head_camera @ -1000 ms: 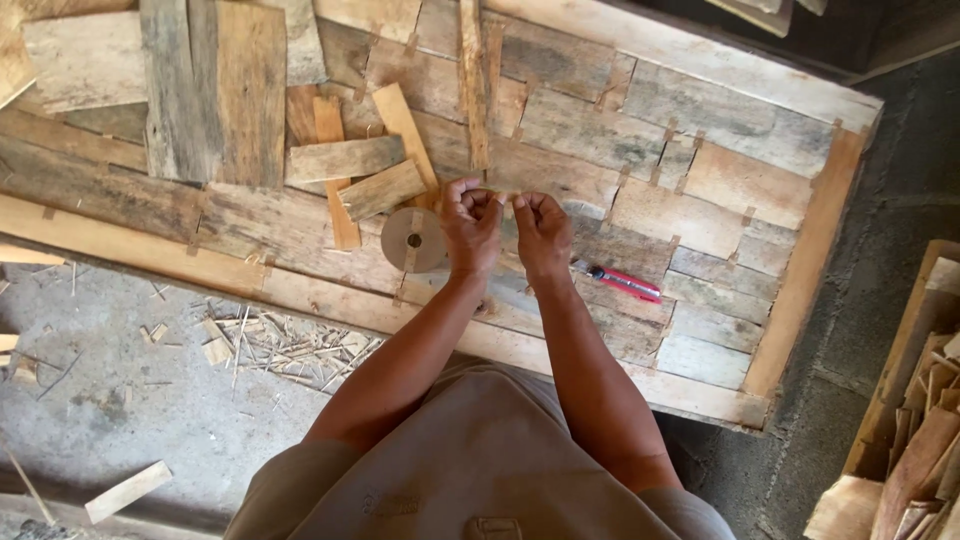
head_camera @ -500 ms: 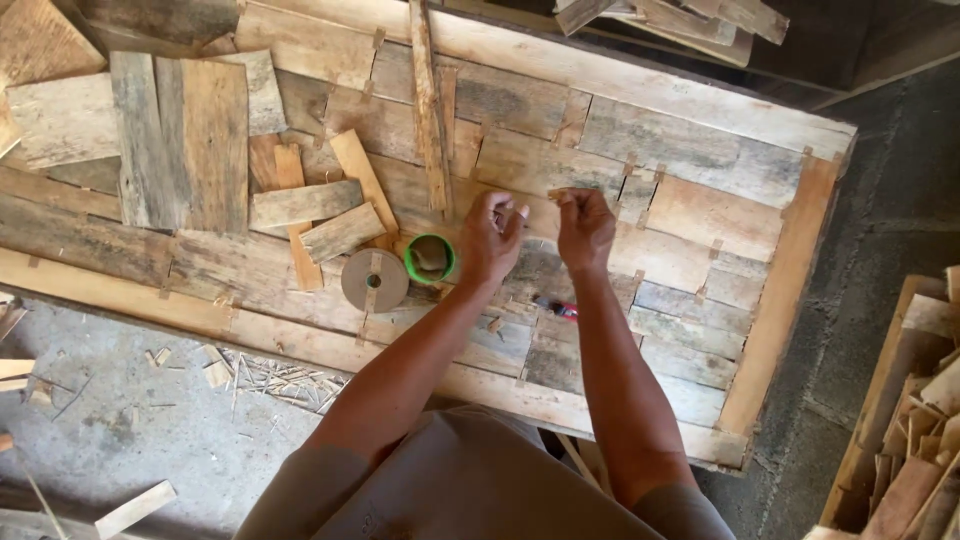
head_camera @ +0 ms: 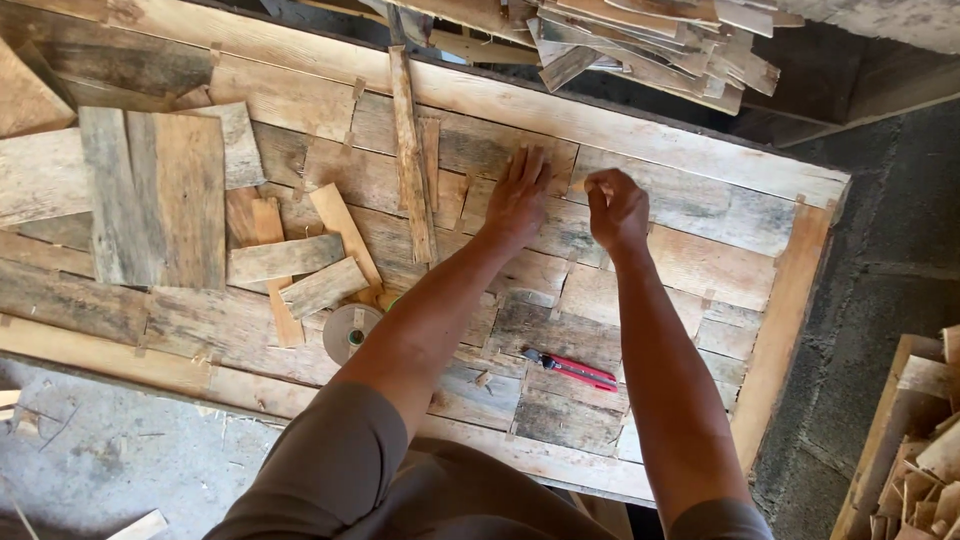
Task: The recorder is assembling and trimming small pieces of wood onto a larger board to create a collage or textured surface.
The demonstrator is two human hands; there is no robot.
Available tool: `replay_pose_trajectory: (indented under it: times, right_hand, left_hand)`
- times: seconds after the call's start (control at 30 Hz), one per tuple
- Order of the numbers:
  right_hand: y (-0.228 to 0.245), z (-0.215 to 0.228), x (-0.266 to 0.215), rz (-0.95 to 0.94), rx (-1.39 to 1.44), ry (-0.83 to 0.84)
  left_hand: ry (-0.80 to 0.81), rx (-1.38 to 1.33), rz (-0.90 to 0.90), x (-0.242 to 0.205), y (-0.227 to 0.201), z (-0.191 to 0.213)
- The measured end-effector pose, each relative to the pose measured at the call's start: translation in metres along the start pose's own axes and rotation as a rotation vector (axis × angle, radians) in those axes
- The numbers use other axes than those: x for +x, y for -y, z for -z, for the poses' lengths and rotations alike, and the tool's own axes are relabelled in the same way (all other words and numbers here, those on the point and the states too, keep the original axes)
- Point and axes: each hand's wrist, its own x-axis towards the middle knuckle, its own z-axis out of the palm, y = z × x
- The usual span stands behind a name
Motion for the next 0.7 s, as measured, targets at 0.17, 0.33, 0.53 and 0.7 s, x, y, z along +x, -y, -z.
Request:
replay_pose_trajectory:
  times: [0.17,0.33,0.53,0.7]
  right_hand:
    - [0.006,-0.008,0.047,0.086,-0.088,0.080]
    - [-0.006,-0.025,0.083,0.144,-0.210,0.121]
    - [0.000,-0.038,0.104,0.063,-0.355,0.220]
    - [0.002,-0.045,0.111,-0.004,-0.443,0.252]
  left_hand:
    - [0.011,0.059,-0.079,0.007,0.018,-0.021]
    - [0.047,0.059,-0.085,0.007,0.022,-0.008]
    - [0.104,-0.055,-0.094,0.014,0.022,0.008]
    - [0.128,-0.014,-0.099,0.014,0.023,0.005]
